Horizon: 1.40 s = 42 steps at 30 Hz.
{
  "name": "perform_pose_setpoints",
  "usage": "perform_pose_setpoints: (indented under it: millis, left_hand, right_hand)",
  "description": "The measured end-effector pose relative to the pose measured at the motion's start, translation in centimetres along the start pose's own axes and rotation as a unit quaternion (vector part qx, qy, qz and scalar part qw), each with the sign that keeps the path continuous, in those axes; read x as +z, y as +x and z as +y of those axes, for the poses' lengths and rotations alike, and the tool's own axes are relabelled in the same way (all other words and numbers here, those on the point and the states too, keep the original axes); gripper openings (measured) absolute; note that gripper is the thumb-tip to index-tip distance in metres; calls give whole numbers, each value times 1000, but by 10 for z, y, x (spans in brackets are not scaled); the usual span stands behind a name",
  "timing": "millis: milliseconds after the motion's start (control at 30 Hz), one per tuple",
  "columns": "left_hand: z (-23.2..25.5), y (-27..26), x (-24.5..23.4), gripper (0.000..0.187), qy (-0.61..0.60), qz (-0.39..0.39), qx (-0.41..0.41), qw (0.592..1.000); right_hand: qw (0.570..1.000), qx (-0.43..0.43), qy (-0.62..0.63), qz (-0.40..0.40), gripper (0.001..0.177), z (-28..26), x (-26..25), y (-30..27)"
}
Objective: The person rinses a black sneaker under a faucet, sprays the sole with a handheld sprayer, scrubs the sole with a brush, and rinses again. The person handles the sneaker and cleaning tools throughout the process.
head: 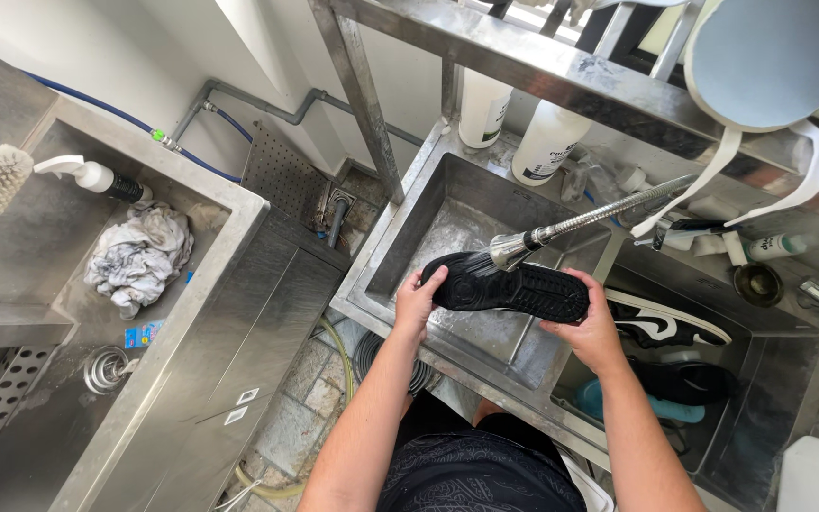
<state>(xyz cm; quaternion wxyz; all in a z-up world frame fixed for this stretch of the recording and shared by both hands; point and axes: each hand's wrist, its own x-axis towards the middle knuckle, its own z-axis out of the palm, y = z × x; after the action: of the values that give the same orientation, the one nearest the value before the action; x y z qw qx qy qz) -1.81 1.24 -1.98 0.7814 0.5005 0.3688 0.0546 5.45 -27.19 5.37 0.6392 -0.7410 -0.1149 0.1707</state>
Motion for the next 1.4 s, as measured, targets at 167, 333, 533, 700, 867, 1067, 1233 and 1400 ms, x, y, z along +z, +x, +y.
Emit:
perform_pose_setpoints:
  millis: [167, 333, 533, 700, 867, 1067, 1233, 1400]
  left_hand:
    - [4, 1, -1, 47, 37, -23, -131, 990]
    - [-18, 20, 31, 52, -82, -40, -60, 994]
    - [-8, 9, 43, 62, -79, -8, -80, 994]
    - [41, -12, -6, 59, 36, -21, -78, 996]
    - [77, -35, -52, 50, 12, 39, -17, 999]
    - [96, -56, -70, 40, 94, 107, 174, 974]
    - [106, -76, -59, 43, 193, 154, 221, 944]
    - [102, -95, -50, 40, 216, 186, 232, 930]
  right_hand:
    - [1000, -8, -13, 4, 94, -1, 5, 0]
    - [994, -11, -98, 52, 94, -14, -5, -11]
    - [998, 0, -37, 48, 93, -9, -15, -10]
    - [998, 42, 14, -36, 98, 10, 4, 10]
    - [990, 62, 63, -107, 96, 29, 53, 42]
    - [995, 93, 6, -19, 59, 68, 26, 62]
    - [943, 127, 108, 289, 47, 92, -86, 89]
    - [922, 176, 262, 224, 61, 83, -166, 131]
